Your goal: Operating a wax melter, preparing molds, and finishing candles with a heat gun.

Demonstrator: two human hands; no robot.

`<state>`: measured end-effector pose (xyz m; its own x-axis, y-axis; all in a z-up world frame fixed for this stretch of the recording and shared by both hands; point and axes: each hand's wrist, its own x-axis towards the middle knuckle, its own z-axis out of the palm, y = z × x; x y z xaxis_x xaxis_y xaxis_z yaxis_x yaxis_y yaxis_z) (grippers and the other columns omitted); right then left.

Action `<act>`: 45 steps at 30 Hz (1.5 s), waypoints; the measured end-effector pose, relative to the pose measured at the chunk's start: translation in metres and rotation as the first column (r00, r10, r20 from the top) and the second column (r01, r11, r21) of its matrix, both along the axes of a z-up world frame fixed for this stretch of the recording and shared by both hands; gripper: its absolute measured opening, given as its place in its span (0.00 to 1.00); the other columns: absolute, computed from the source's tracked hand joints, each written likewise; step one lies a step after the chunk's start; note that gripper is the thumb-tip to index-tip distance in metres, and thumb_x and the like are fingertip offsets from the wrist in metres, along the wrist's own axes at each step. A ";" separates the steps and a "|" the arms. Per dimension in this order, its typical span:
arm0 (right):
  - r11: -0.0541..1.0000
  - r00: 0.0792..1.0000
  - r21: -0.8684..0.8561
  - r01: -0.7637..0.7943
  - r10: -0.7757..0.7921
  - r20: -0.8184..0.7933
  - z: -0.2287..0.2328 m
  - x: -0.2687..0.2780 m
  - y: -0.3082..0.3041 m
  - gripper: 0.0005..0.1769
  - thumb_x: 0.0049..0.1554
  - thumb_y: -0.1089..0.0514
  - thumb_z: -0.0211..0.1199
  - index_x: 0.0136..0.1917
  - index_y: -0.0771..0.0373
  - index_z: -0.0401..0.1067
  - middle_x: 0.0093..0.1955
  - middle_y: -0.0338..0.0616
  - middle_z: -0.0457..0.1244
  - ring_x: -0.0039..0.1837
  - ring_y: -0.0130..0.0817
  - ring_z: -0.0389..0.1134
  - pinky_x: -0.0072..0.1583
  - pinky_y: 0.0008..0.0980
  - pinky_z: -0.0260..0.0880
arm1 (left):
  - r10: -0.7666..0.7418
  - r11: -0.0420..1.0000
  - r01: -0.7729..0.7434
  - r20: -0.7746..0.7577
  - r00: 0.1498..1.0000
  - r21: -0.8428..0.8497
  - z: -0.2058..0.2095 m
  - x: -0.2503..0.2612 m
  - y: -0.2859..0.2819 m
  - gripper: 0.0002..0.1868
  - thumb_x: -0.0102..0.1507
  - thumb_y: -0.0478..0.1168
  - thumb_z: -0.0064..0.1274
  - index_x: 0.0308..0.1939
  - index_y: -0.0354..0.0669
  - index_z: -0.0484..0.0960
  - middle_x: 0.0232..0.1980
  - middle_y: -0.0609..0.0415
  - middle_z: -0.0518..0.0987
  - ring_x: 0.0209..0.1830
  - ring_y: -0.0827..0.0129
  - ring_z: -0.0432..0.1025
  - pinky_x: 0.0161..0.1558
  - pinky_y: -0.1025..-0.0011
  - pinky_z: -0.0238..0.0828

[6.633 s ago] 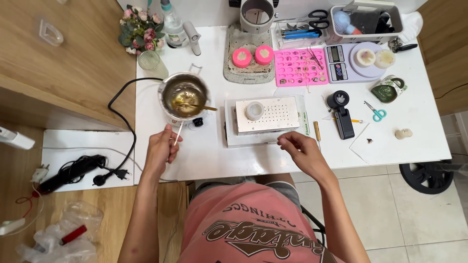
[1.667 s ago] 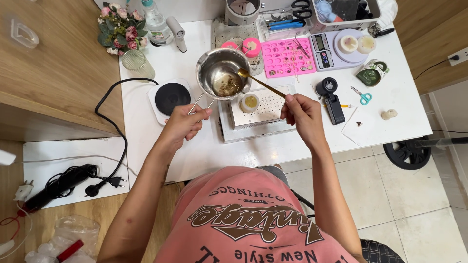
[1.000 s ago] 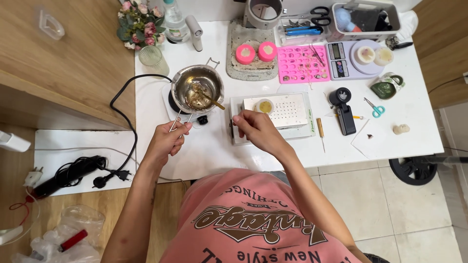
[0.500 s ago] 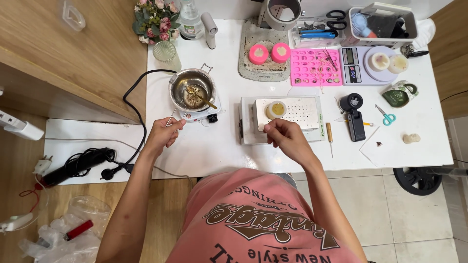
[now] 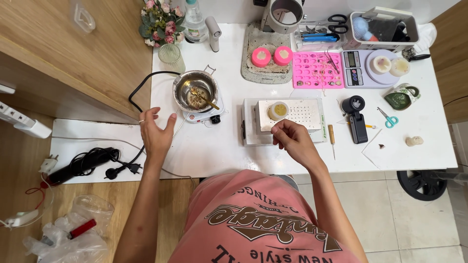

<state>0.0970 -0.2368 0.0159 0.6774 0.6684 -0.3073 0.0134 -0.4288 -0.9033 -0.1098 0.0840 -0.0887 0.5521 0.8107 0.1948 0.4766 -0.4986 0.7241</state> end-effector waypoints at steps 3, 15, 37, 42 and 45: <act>0.997 0.999 0.070 0.032 -0.029 -0.043 -0.003 0.001 -0.003 0.21 0.68 0.45 0.49 0.39 0.61 0.62 0.30 0.35 0.60 0.34 0.23 0.56 0.38 0.26 0.60 | 0.010 0.998 -0.023 0.181 0.983 0.066 0.022 -0.002 -0.008 0.22 0.64 0.42 0.65 0.54 0.33 0.75 0.56 0.41 0.73 0.54 0.54 0.70 0.56 0.58 0.66; 0.981 0.976 0.070 0.181 -0.188 0.112 -0.013 0.002 -0.011 0.37 0.68 0.39 0.50 0.26 0.65 0.60 0.24 0.38 0.53 0.29 0.25 0.50 0.33 0.30 0.52 | -0.072 0.988 0.025 0.310 0.948 0.152 0.054 0.019 -0.030 0.09 0.66 0.35 0.60 0.47 0.35 0.79 0.54 0.46 0.77 0.51 0.56 0.73 0.55 0.60 0.67; 0.987 1.000 0.156 -0.027 0.029 -0.007 -0.075 0.037 0.006 0.32 0.68 0.42 0.50 0.32 0.68 0.69 0.27 0.41 0.59 0.31 0.27 0.55 0.35 0.31 0.56 | -0.058 0.997 0.017 0.534 0.844 0.081 0.067 0.026 -0.070 0.06 0.71 0.32 0.44 0.40 0.32 0.74 0.45 0.47 0.78 0.39 0.61 0.75 0.43 0.66 0.74; 0.991 0.990 0.090 -0.102 0.110 -0.089 -0.127 0.049 0.042 0.30 0.65 0.42 0.52 0.33 0.68 0.72 0.28 0.43 0.62 0.30 0.29 0.58 0.34 0.30 0.57 | 0.085 0.983 -0.136 0.348 0.934 0.123 0.099 -0.008 -0.092 0.10 0.62 0.29 0.49 0.47 0.38 0.78 0.47 0.46 0.78 0.42 0.54 0.74 0.45 0.60 0.67; 0.982 0.966 0.071 -0.178 0.188 -0.179 -0.168 0.050 0.060 0.28 0.61 0.43 0.58 0.34 0.70 0.76 0.26 0.45 0.62 0.29 0.32 0.59 0.33 0.32 0.57 | 0.217 0.976 -0.214 0.256 0.942 -0.041 0.076 -0.026 -0.099 0.11 0.61 0.31 0.51 0.47 0.40 0.78 0.46 0.48 0.78 0.40 0.57 0.75 0.44 0.62 0.66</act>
